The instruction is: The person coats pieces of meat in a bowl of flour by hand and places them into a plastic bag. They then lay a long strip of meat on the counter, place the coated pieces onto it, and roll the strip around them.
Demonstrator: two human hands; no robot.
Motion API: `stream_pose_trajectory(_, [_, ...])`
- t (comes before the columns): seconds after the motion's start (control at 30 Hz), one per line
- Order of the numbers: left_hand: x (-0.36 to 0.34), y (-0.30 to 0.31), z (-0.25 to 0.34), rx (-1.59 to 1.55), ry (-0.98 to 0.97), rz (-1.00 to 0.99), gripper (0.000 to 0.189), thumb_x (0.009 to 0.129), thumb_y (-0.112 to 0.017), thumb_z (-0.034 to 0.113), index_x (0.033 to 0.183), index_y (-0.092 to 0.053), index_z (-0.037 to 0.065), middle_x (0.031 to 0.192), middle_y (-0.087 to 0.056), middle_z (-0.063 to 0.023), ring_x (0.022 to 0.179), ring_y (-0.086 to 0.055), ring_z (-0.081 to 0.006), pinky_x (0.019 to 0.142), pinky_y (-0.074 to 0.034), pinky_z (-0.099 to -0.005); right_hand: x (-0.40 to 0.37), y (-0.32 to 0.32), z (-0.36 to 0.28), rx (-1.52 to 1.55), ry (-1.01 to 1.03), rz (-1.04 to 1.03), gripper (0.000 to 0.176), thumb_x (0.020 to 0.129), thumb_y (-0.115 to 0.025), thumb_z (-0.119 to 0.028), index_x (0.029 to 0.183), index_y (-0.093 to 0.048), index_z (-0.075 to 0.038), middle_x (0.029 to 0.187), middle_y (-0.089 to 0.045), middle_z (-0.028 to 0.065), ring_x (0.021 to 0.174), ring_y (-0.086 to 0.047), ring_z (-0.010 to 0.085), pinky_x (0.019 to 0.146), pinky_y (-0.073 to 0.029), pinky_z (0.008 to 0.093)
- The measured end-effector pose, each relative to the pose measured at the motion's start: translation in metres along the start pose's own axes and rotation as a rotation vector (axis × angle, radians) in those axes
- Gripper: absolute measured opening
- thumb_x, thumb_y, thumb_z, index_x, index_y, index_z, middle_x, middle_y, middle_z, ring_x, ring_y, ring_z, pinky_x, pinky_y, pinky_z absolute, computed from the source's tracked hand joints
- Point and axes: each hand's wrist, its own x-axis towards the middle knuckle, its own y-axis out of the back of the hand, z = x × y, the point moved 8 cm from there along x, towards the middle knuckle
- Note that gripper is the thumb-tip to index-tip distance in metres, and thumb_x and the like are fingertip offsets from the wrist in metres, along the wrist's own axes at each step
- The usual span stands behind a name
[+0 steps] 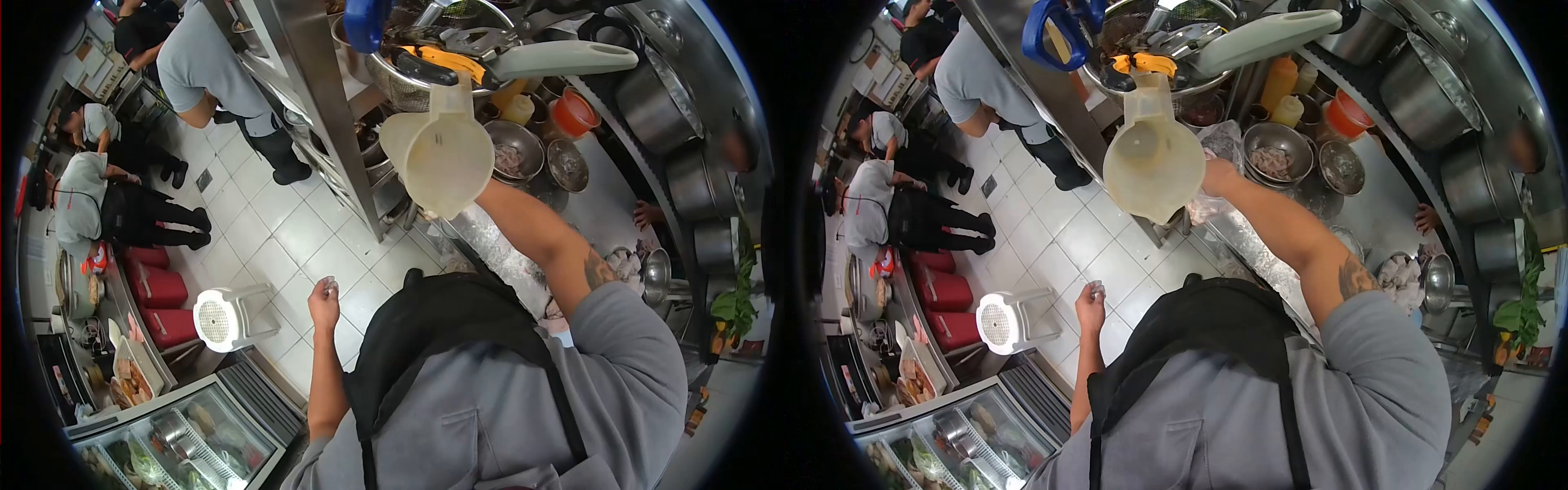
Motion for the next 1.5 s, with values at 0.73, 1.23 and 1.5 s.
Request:
stream_pose_trajectory(0.73, [0.046, -0.099, 0.224, -0.141, -0.420, -0.323, 0.029, 0.087, -0.063, 0.007, 0.116, -0.067, 0.000, 0.095, -0.073, -0.0156, 0.080, -0.069, -0.0206, 0.072, -0.053, -0.0311, -0.016, 0.030, 0.051, 0.555, -0.179, 0.070, 0.042, 0.067, -0.080, -0.016, 0.102, -0.068, 0.003, 0.101, -0.069, 0.0243, 0.097, -0.066, 0.0384, 0.083, -0.053, 0.0422])
stream_pose_trajectory(1.23, [0.065, -0.128, 0.266, -0.034, -0.503, -0.297, 0.037, 0.080, -0.065, 0.013, 0.114, -0.066, 0.001, 0.090, -0.068, -0.0241, 0.077, -0.068, -0.0359, 0.072, -0.054, -0.0416, -0.014, 0.033, 0.054, 0.427, -0.223, 0.166, 0.026, 0.079, -0.067, -0.018, 0.096, -0.067, 0.000, 0.095, -0.068, 0.0158, 0.091, -0.065, 0.0271, 0.078, -0.050, 0.0387])
stream_pose_trajectory(1.5, [0.054, -0.108, 0.211, -0.154, -0.481, -0.225, 0.029, 0.086, -0.064, 0.009, 0.113, -0.066, 0.001, 0.087, -0.071, -0.0166, 0.069, -0.067, -0.0218, 0.066, -0.052, -0.0354, -0.016, 0.022, 0.063, 0.909, -0.349, 0.294, 0.022, 0.081, -0.064, -0.019, 0.093, -0.067, -0.001, 0.091, -0.067, 0.0129, 0.087, -0.063, 0.0244, 0.075, -0.049, 0.0380])
